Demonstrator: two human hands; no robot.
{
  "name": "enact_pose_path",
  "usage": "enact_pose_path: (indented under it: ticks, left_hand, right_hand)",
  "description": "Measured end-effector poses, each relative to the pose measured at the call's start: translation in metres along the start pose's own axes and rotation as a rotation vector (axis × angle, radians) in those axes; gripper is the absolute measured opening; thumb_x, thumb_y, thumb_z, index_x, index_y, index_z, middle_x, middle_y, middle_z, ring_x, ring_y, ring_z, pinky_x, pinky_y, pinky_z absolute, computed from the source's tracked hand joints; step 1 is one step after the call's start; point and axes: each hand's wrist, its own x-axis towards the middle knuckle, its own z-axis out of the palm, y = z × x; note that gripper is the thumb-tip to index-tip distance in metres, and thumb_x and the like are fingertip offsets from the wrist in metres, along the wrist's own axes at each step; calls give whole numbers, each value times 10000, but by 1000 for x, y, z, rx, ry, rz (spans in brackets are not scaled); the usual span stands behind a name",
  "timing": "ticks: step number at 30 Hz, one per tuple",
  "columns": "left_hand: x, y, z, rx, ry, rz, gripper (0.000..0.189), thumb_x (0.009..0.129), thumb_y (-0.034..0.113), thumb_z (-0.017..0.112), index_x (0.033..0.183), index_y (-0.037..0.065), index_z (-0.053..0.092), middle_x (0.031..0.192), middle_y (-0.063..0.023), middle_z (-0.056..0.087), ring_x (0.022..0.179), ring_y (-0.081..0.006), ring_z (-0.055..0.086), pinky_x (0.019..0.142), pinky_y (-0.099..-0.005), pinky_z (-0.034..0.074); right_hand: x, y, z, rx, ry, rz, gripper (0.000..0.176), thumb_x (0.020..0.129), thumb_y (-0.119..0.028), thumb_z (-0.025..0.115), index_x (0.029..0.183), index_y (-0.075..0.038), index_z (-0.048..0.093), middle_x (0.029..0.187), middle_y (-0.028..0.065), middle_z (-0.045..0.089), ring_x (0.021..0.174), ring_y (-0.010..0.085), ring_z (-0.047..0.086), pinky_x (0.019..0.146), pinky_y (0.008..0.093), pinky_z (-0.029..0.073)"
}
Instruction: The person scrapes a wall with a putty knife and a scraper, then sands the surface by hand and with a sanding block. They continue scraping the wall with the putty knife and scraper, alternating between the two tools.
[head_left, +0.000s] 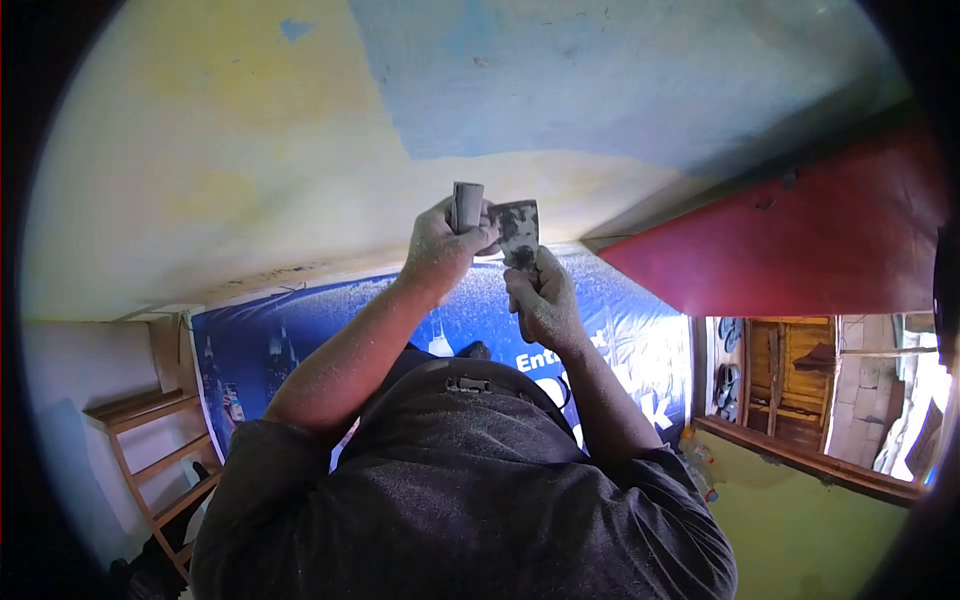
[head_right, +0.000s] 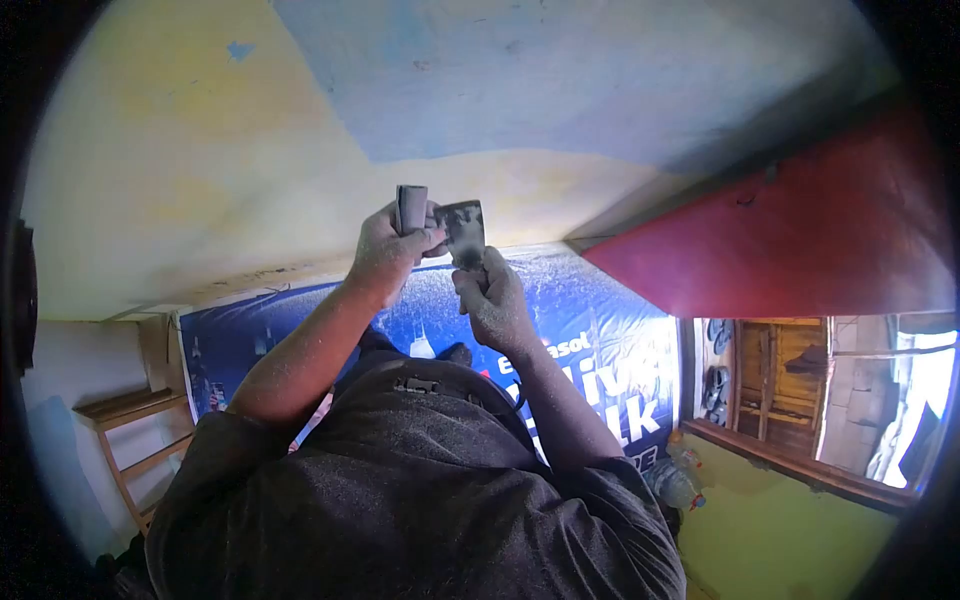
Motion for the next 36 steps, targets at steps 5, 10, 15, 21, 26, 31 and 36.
enact_pose_path:
  ticks: [5, 10, 15, 21, 26, 31, 36]
  left_hand:
    - [5, 17, 2, 8, 84, -17, 356, 1002, 35, 813, 1324, -31, 676, 1111, -87, 693, 1001, -195, 767, 959, -384, 710]
    - [11, 2, -3, -20, 87, -35, 308, 987, 6, 765, 1280, -56, 692, 1127, -105, 724, 990, -210, 774, 968, -400, 699]
    - [16, -14, -8, 89, 151, -52, 303, 932, -7, 707, 1233, -28, 730, 1100, -80, 757, 942, -178, 756, 854, -365, 633]
    - [10, 3, 1, -26, 67, -44, 324, 940, -70, 664, 1256, -13, 709, 1120, -96, 753, 989, -200, 773, 914, -383, 665]
    - [2, 33, 10, -63, 17, 15, 292, 962, -91, 670, 1239, -3, 687, 1143, -101, 746, 1007, -221, 786, 938, -421, 685]
    - [4, 114, 26, -31, -42, 168, 305, 1004, -65, 711, 1300, -6, 671, 1133, -119, 766, 1049, -253, 803, 929, -428, 681]
    - [24, 206, 21, 588, -90, 632, 313, 1020, -35, 711, 1328, 5, 674, 1121, -145, 815, 1021, -259, 832, 882, -403, 672]
  right_hand:
    - [-9, -2, -16, 112, -146, -18, 465, 1125, -141, 742, 1530, 14, 576, 1018, 41, 696, 757, 104, 651, 672, 306, 554]
    - [-12, -15, -23, 76, -157, 12, 696, 1144, -162, 739, 1765, -21, 457, 1043, 30, 697, 781, 89, 632, 689, 280, 543]
    - [-17, 0, -22, 104, -138, 37, 697, 1191, -283, 700, 1782, -12, 449, 1074, 15, 682, 796, 73, 565, 689, 261, 500]
    - [-18, 1, -25, 287, -219, -83, 665, 1175, -195, 545, 1793, 17, 421, 1067, 90, 689, 740, 105, 566, 670, 276, 501]
    - [-25, -24, -23, 292, -201, -178, 655, 1151, -105, 512, 1788, 22, 430, 1079, 97, 692, 751, 101, 568, 678, 272, 500]
    - [-28, -90, -23, 154, -200, -392, 612, 1174, -61, 553, 1775, 11, 463, 1162, 75, 675, 880, 95, 616, 762, 265, 544]
    - [-29, -168, 5, 3, 55, -757, 617, 1137, 35, 617, 1744, 4, 518, 1142, 79, 699, 922, 122, 651, 781, 289, 558]
